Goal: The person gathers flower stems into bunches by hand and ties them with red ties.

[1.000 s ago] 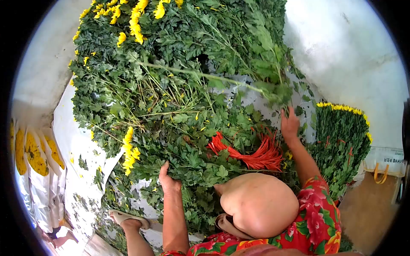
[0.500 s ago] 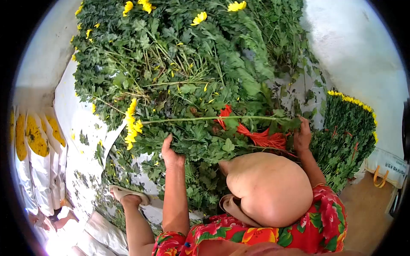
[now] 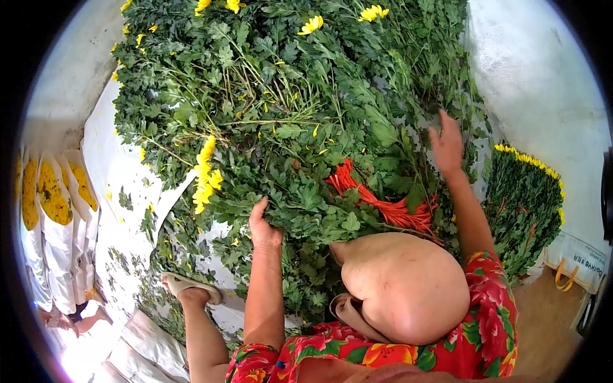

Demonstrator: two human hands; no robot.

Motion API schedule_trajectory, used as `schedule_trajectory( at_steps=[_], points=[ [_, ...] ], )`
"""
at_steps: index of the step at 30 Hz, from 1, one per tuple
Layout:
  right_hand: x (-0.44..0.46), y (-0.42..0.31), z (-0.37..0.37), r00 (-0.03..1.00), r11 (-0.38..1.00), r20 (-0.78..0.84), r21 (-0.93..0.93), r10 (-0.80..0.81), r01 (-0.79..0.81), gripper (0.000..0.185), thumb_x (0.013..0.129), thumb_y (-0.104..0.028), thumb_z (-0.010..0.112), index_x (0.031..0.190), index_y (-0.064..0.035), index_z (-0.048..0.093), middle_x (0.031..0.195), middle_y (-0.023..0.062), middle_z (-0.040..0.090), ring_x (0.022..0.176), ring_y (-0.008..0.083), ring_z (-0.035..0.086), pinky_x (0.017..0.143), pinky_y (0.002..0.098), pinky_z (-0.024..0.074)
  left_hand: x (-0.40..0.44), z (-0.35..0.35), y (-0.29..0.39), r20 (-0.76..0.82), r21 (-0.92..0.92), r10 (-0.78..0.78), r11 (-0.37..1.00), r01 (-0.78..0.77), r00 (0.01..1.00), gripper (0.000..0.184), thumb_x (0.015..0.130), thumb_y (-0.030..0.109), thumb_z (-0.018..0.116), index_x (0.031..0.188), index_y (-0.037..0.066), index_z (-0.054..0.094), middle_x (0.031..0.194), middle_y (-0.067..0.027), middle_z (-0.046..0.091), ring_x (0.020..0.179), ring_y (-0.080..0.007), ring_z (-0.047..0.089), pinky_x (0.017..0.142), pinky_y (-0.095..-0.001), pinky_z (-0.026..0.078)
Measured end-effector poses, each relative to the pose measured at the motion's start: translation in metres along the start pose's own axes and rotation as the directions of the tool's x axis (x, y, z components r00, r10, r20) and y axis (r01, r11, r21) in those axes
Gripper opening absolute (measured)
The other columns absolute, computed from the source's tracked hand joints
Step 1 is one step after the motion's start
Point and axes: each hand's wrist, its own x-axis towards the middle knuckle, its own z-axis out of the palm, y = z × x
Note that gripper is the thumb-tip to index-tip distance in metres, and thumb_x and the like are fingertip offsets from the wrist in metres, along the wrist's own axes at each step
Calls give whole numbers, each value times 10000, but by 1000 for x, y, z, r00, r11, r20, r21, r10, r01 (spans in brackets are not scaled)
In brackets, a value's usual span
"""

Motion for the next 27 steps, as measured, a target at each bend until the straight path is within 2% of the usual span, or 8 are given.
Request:
schedule_trajectory(
  at_steps=[3, 6, 9, 12, 17, 19, 20, 27],
  points=[
    [19, -45, 45, 992, 998, -125, 59, 18, -11, 596, 878, -198, 672, 1393, -14, 435, 1288, 221, 537, 1191, 389, 509, 1007, 476, 413, -4, 9, -1, -20, 12, 16, 1000, -16, 1000, 374, 813, 132, 668, 1170, 38, 606, 1119, -100, 663, 1024, -298, 628, 952, -445, 500],
    [26, -89, 62, 945, 939, -99, 122, -311, 321, 572, 915, -238, 647, 1397, -19, 431, 1240, 230, 550, 1131, 403, 534, 979, 493, 434, -1, 8, -2, 34, -13, -2, 1000, 3, 999, 386, 816, 117, 669, 1188, 39, 601, 1139, -101, 657, 1052, -296, 625, 968, -455, 492],
    [30, -100, 93, 989, 988, 41, 67, -142, 139, 539, 961, -257, 591, 1427, -46, 420, 1310, 236, 540, 1169, 394, 541, 983, 466, 453, -4, 16, -3, 37, -13, 23, 1000, -23, 999, 386, 820, 115, 668, 1190, 32, 599, 1144, -112, 655, 1047, -297, 629, 960, -459, 497],
    [21, -113, 76, 960, 871, 281, 475, -16, -124, 489, 990, -256, 546, 1413, -25, 463, 1439, 244, 454, 1285, 340, 507, 1038, 423, 430, -7, 23, 1, -11, 7, -37, 999, 38, 999, 280, 866, 146, 635, 1086, -26, 633, 1068, -164, 680, 955, -311, 665, 877, -482, 536],
    [-39, -161, 22, 902, 896, 366, 441, -229, 48, 405, 1002, -117, 510, 1396, -22, 489, 1154, 160, 669, 873, 189, 671, 751, 333, 534, -4, 28, 9, -12, -18, 80, 997, -80, 997, 289, 824, 165, 669, 1075, 27, 634, 1003, -114, 688, 951, -286, 651, 869, -454, 532],
    [-57, -172, 22, 820, 705, 7, 514, -573, 489, 412, 982, -70, 523, 1392, -43, 498, 1109, 145, 683, 692, 200, 646, 647, 365, 523, 1, 23, 11, 67, -54, 52, 997, -48, 996, 325, 821, 171, 657, 1108, 23, 621, 1047, -122, 684, 978, -291, 650, 893, -454, 529],
    [-62, -178, 23, 814, 701, 10, 514, -580, 494, 412, 982, -70, 523, 1392, -43, 498, 1109, 145, 683, 692, 200, 646, 647, 365, 523, 1, 21, 11, 64, -63, 55, 997, -51, 996, 325, 821, 171, 657, 1108, 23, 621, 1047, -122, 684, 978, -291, 650, 893, -454, 529],
    [-78, -206, 25, 636, 777, 502, 570, -586, 266, 501, 871, -76, 623, 1360, -147, 547, 898, 146, 635, 736, 354, 623, 652, 402, 509, -15, 25, 25, 102, -76, 31, 997, -23, 994, 412, 805, 171, 646, 1180, 9, 594, 1073, -128, 683, 966, -300, 659, 908, -460, 529]
  ],
)
